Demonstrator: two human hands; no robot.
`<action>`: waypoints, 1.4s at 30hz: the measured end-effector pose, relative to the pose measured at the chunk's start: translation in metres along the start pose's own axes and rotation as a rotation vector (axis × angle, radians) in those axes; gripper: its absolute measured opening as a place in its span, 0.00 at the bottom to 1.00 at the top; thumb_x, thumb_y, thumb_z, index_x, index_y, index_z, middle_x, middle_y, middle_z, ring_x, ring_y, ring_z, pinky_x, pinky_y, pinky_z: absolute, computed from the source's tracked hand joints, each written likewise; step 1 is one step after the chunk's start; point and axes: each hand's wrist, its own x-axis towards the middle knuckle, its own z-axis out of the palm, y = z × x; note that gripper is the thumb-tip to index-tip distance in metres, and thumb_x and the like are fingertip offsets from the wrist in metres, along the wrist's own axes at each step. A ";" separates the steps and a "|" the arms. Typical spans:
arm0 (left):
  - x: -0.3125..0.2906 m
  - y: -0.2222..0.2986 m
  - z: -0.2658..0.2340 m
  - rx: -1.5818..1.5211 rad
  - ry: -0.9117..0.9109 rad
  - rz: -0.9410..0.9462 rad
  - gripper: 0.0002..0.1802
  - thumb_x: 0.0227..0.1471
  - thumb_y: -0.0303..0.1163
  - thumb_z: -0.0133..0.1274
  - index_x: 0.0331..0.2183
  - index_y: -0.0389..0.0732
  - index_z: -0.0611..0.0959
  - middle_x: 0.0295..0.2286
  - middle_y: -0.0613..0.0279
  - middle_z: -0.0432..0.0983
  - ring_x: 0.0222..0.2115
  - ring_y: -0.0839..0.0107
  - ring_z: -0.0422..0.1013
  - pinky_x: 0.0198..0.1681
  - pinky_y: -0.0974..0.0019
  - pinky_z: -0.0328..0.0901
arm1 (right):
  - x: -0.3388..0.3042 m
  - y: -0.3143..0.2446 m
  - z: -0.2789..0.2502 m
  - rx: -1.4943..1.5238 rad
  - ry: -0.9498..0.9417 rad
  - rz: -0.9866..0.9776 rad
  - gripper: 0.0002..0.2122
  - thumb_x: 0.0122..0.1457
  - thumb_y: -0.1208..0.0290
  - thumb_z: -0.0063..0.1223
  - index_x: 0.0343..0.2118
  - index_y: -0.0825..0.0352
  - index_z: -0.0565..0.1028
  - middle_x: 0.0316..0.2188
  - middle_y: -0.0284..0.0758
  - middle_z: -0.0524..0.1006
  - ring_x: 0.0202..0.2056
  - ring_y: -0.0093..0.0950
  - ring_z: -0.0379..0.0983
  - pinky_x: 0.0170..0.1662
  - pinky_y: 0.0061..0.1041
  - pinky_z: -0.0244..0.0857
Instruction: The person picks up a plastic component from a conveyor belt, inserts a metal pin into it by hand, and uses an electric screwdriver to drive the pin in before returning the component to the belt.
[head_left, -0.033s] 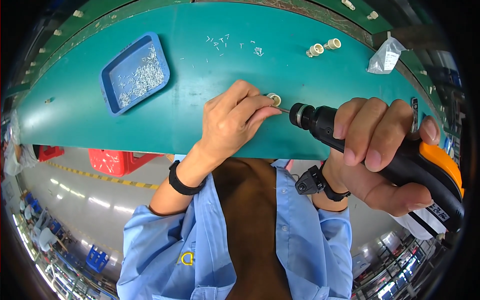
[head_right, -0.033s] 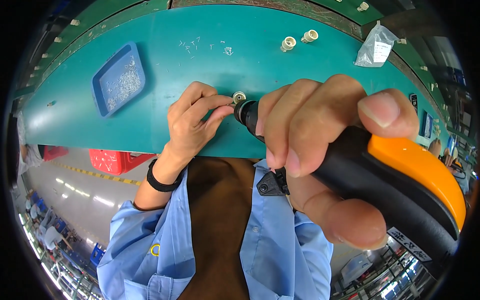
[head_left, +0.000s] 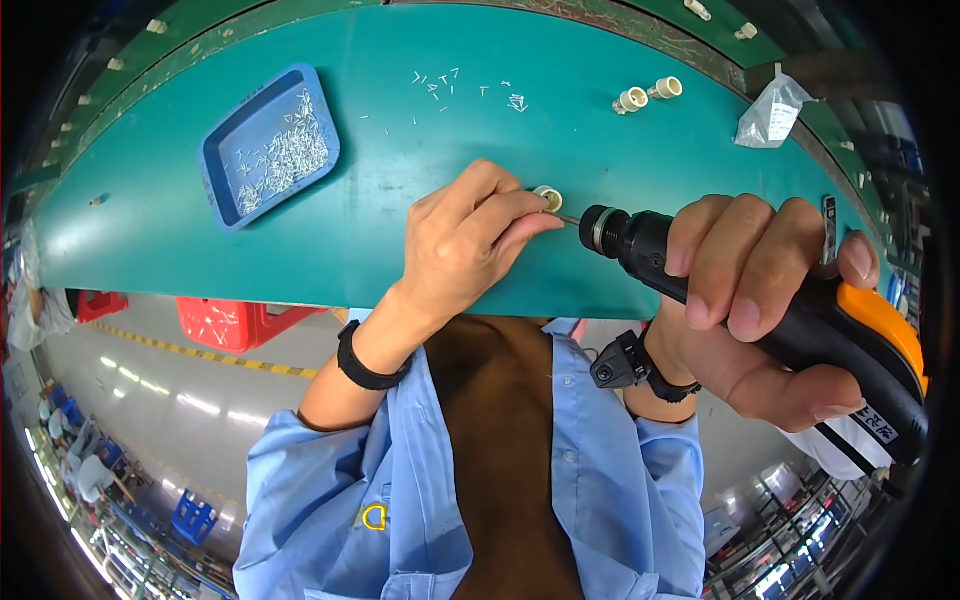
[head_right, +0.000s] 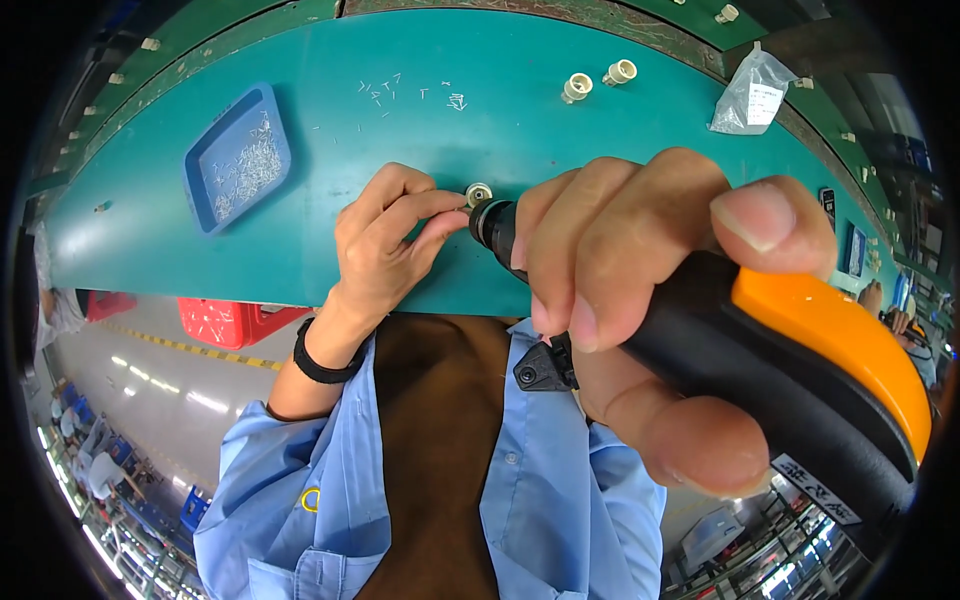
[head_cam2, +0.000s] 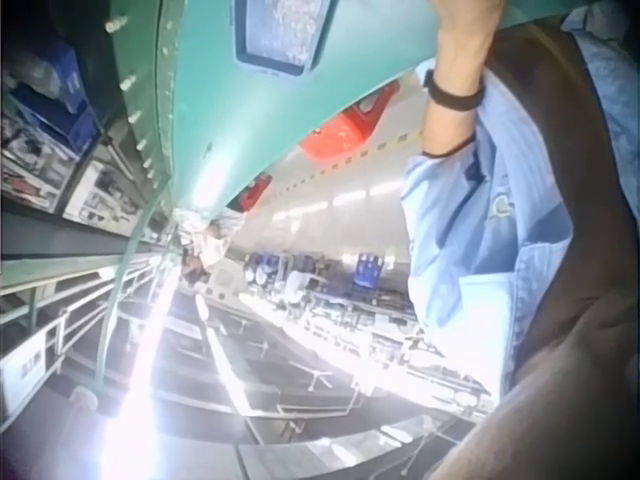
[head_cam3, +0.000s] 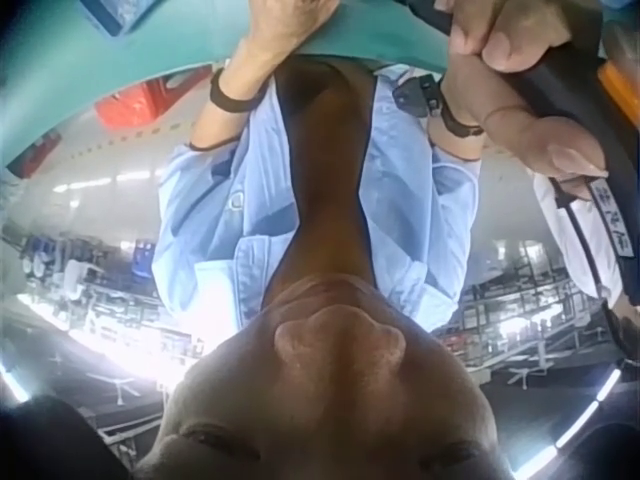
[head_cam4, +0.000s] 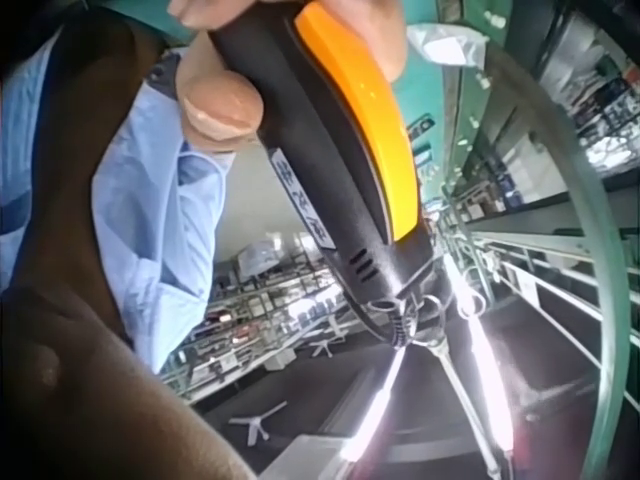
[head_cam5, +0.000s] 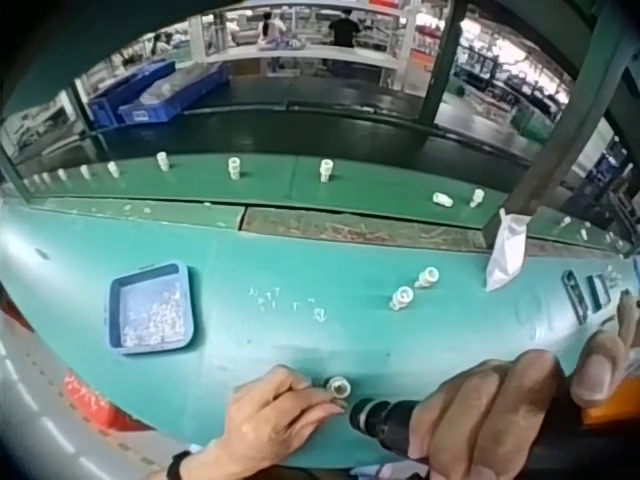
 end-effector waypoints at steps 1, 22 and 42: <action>0.000 0.000 0.000 0.004 -0.006 0.001 0.11 0.32 0.29 0.66 0.22 0.40 0.81 0.21 0.66 0.67 0.16 0.71 0.67 0.17 0.68 0.61 | -0.001 0.000 0.001 -0.004 0.014 -0.006 0.31 0.55 0.45 0.49 0.54 0.64 0.60 0.26 0.29 0.68 0.23 0.23 0.66 0.30 0.28 0.60; -0.013 0.005 0.015 -0.077 0.057 -0.182 0.13 0.31 0.23 0.66 0.21 0.39 0.76 0.28 0.63 0.75 0.28 0.65 0.71 0.27 0.66 0.66 | -0.007 0.005 -0.002 -0.193 0.110 0.025 0.33 0.55 0.41 0.46 0.54 0.64 0.60 0.24 0.31 0.68 0.19 0.24 0.62 0.28 0.29 0.60; -0.015 -0.001 0.029 -0.108 0.072 -0.139 0.13 0.35 0.19 0.63 0.21 0.37 0.73 0.29 0.59 0.77 0.28 0.63 0.73 0.29 0.65 0.67 | 0.000 0.023 0.008 -0.490 0.270 0.239 0.30 0.55 0.46 0.49 0.50 0.67 0.62 0.22 0.32 0.67 0.19 0.25 0.65 0.26 0.29 0.61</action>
